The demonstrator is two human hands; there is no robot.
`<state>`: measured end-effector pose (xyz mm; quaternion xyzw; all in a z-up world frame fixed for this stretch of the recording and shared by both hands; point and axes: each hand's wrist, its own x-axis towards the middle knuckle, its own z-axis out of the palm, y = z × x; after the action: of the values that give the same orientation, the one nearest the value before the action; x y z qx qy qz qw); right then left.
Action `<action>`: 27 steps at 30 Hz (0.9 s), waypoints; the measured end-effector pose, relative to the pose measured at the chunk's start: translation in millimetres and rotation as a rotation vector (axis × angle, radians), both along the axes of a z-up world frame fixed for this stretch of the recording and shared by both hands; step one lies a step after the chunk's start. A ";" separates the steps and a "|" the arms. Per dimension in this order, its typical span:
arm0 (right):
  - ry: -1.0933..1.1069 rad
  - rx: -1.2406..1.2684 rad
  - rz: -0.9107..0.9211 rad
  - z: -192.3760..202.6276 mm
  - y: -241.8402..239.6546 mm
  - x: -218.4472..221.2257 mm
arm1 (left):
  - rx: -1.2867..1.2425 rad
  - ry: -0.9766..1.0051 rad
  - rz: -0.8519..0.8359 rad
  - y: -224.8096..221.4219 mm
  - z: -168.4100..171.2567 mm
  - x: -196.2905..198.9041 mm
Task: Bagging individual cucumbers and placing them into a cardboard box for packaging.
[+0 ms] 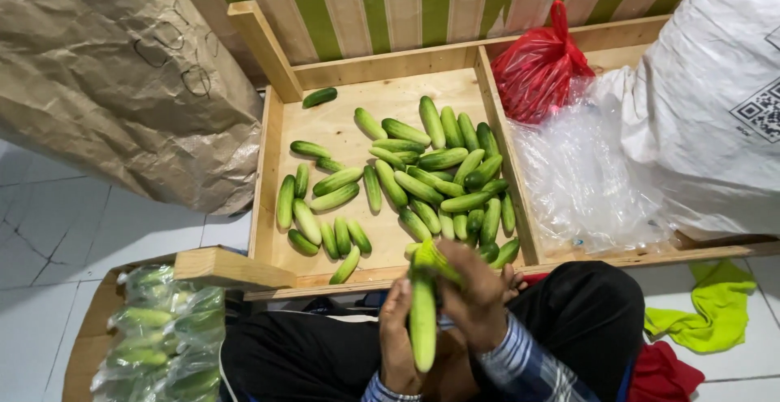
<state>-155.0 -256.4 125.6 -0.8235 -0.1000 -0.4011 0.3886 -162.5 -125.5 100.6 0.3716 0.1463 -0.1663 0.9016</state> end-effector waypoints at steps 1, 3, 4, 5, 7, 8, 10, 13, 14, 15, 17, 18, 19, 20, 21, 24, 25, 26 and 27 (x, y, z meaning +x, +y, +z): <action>0.002 -0.002 -0.007 9.0 11.1 -15.5 | -0.002 0.002 -0.007 3.2 -2.2 3.5; 0.007 0.018 0.125 26.6 34.1 -45.5 | 0.044 -0.018 0.074 9.4 -7.1 10.7; 0.010 0.016 0.120 15.0 37.1 -57.4 | 0.042 -0.016 0.069 17.0 -15.7 15.0; 0.034 -0.025 0.216 3.1 40.8 -69.3 | 0.098 0.045 -0.003 25.1 -24.5 19.3; 0.063 -0.063 0.306 -5.9 43.4 -76.3 | 0.154 0.109 -0.082 30.1 -14.8 21.9; 0.038 -0.027 0.278 -2.9 42.4 -71.5 | 0.236 0.021 -0.096 27.3 4.0 20.0; 0.025 0.009 0.239 -2.1 40.0 -60.7 | 0.315 -0.059 -0.122 25.3 22.0 11.6; 0.100 0.099 0.090 -8.3 26.6 -21.7 | 0.063 -0.021 -0.061 24.6 8.0 13.6; 0.116 0.148 0.014 -9.3 22.5 -7.8 | 0.094 0.004 -0.059 28.7 -4.8 14.9; 0.136 0.203 -0.060 -10.6 20.5 3.9 | 0.130 0.035 -0.055 35.2 -17.5 13.7; 0.154 0.177 -0.056 -42.3 21.5 10.2 | 0.178 0.036 -0.005 40.9 -21.4 11.6; 0.172 0.153 -0.044 -58.2 21.3 14.7 | 0.228 0.037 0.054 43.3 -23.6 11.8; 0.170 0.150 -0.053 -65.9 22.9 12.3 | 0.224 0.035 0.045 45.7 -21.8 14.2; 0.245 0.072 0.028 -74.1 24.1 10.2 | 0.234 0.030 0.075 47.7 -20.6 16.9; 0.325 -0.002 0.107 -83.0 26.4 5.7 | 0.246 0.031 0.103 50.6 -19.7 17.7; 0.463 -0.192 0.190 -124.9 27.9 0.0 | 0.264 0.024 0.141 45.4 -6.0 23.5; 0.463 -0.189 0.180 -121.8 23.4 0.3 | 0.264 0.022 0.131 42.6 -10.7 25.8; 0.486 -0.207 0.198 -118.7 18.8 0.9 | 0.259 0.014 0.135 39.6 -15.5 28.4; 0.507 -0.227 0.212 -115.7 13.2 3.2 | 0.250 0.005 0.136 35.7 -20.5 33.2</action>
<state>-151.8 -243.2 10.0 -0.9206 -0.1295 -0.1258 0.3463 -129.2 -89.8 80.1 0.4701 0.1929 -0.0860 0.8570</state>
